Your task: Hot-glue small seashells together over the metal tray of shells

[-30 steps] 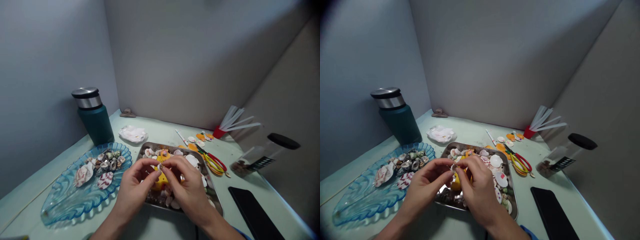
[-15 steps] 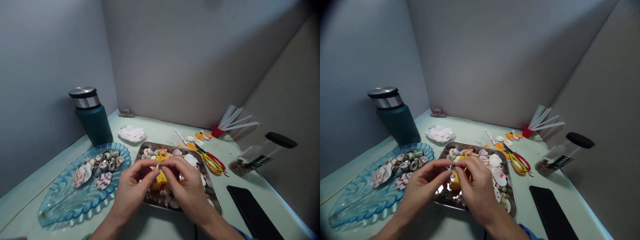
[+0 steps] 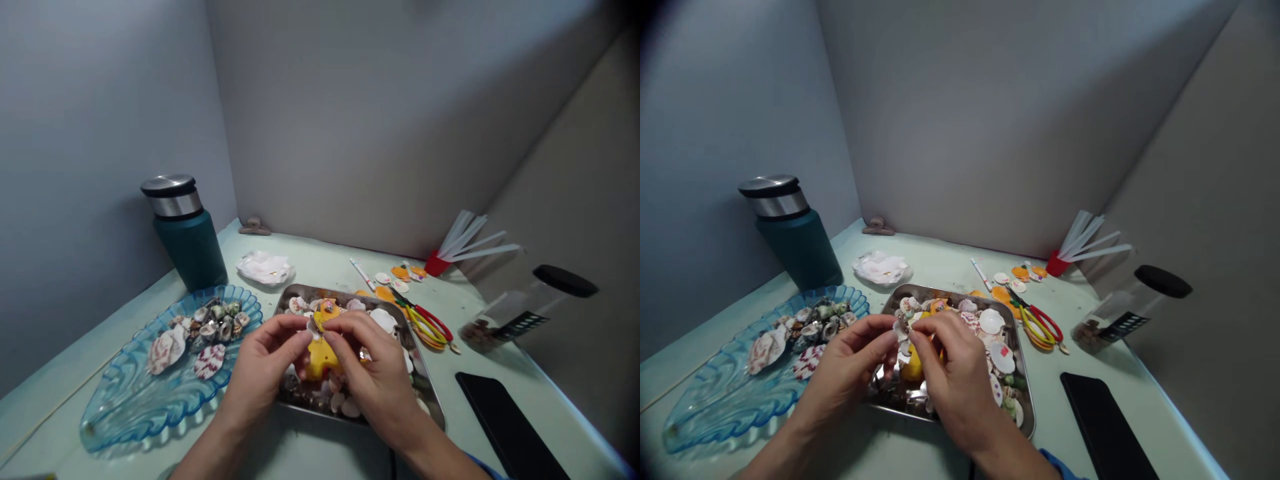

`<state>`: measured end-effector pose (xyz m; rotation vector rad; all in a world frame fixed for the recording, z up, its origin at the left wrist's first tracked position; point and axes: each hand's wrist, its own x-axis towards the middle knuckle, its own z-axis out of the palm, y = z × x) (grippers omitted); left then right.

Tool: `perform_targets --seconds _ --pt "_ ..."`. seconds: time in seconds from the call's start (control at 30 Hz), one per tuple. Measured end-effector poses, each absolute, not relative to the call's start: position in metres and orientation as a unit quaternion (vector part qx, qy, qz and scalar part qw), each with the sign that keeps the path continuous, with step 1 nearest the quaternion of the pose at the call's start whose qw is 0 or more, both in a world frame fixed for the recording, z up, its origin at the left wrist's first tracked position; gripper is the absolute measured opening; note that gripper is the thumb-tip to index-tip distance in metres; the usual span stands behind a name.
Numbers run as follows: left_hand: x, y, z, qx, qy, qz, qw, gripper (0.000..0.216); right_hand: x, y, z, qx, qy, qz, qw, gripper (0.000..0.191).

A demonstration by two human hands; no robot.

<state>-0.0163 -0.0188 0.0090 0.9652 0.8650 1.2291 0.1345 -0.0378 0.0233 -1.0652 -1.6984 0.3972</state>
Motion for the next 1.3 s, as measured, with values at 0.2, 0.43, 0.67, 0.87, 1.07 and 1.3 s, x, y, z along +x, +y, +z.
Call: perform_targets --seconds 0.2,0.43,0.67,0.87,1.07,1.3 --pt "-0.016 -0.018 0.013 0.343 0.347 0.532 0.692 0.021 0.134 -0.039 0.022 -0.449 -0.708 0.168 0.518 0.008" --pt "-0.019 -0.021 0.013 0.340 0.302 0.492 0.742 0.019 0.133 -0.039 0.021 -0.454 -0.711 0.192 0.501 0.020" --pt "-0.017 -0.020 0.013 0.349 0.294 0.481 0.748 0.015 0.133 -0.039 0.022 -0.438 -0.718 0.186 0.507 0.018" --pt "-0.016 -0.016 0.009 0.373 0.306 0.488 0.728 0.017 0.135 -0.040 0.018 -0.435 -0.733 0.182 0.490 0.016" --pt "-0.017 -0.014 0.006 0.387 0.319 0.506 0.701 0.022 0.136 -0.036 0.013 -0.436 -0.744 0.158 0.481 0.015" --pt "-0.018 -0.015 0.009 0.387 0.316 0.514 0.697 0.029 0.140 -0.035 0.005 -0.449 -0.755 0.149 0.455 0.019"
